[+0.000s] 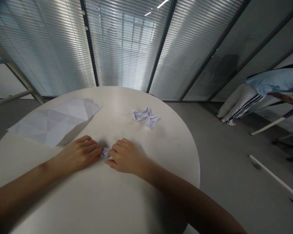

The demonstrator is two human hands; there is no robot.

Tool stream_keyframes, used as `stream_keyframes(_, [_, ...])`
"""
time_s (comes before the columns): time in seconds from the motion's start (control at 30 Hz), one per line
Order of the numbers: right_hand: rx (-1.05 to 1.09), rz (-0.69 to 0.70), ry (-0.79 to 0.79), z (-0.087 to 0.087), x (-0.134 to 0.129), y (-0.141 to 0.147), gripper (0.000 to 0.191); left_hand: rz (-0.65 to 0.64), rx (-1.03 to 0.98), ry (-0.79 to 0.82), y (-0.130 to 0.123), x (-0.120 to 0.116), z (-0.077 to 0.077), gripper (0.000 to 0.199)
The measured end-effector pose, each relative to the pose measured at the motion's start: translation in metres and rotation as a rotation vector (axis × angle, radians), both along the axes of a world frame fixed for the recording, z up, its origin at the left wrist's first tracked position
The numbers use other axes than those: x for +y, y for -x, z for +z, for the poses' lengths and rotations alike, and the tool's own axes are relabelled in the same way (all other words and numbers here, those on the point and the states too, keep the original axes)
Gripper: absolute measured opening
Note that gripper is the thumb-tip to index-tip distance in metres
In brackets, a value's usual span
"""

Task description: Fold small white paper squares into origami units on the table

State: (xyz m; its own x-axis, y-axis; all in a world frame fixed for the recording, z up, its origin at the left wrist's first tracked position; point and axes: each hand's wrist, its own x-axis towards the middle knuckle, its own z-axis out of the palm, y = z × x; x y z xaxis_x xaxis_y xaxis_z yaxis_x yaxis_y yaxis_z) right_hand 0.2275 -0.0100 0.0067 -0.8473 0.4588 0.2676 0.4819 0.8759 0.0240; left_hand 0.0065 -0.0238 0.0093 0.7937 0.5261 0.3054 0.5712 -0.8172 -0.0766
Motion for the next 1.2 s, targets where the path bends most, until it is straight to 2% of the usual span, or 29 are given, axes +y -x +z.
stream_keyframes(0.1, [0.011, -0.029, -0.028, -0.002, 0.004, 0.005, 0.036, -0.028, 0.107, -0.116, -0.002, 0.004, -0.002, 0.024])
stream_keyframes(0.23, [0.1, -0.094, 0.015, -0.008, 0.009, 0.008, 0.026, 0.01, 0.043, -0.124, -0.004, 0.008, -0.007, 0.026])
stream_keyframes(0.4, [0.309, -0.136, 0.256, -0.006, 0.013, 0.007, 0.015, 0.075, -0.177, 0.091, -0.006, 0.01, -0.01, 0.028])
stream_keyframes(0.63, [0.439, -0.25, 0.56, 0.009, 0.016, 0.009, 0.009, 0.153, -0.455, 0.542, -0.007, 0.011, 0.001, 0.018])
stream_keyframes(0.77, [0.538, -0.251, 0.762, 0.01, 0.017, 0.006, 0.01, 0.268, -0.57, 0.623, -0.007, 0.013, -0.001, 0.019])
stream_keyframes(0.87, [0.565, -0.266, 0.866, 0.009, 0.017, 0.002, 0.009, 0.274, -0.583, 0.633, -0.008, 0.013, -0.002, 0.021])
stream_keyframes(1.07, [0.594, -0.28, 0.886, 0.004, 0.018, 0.001, 0.009, 0.229, -0.618, 0.662, -0.01, 0.01, 0.002, 0.018])
stream_keyframes(1.13, [0.562, -0.28, 0.81, 0.004, 0.018, 0.001, 0.011, 0.22, -0.639, 0.621, -0.01, 0.01, 0.002, 0.019])
stream_keyframes(1.2, [0.498, -0.257, 0.67, 0.004, 0.016, 0.002, 0.022, 0.228, -0.629, 0.584, -0.009, 0.01, -0.001, 0.017])
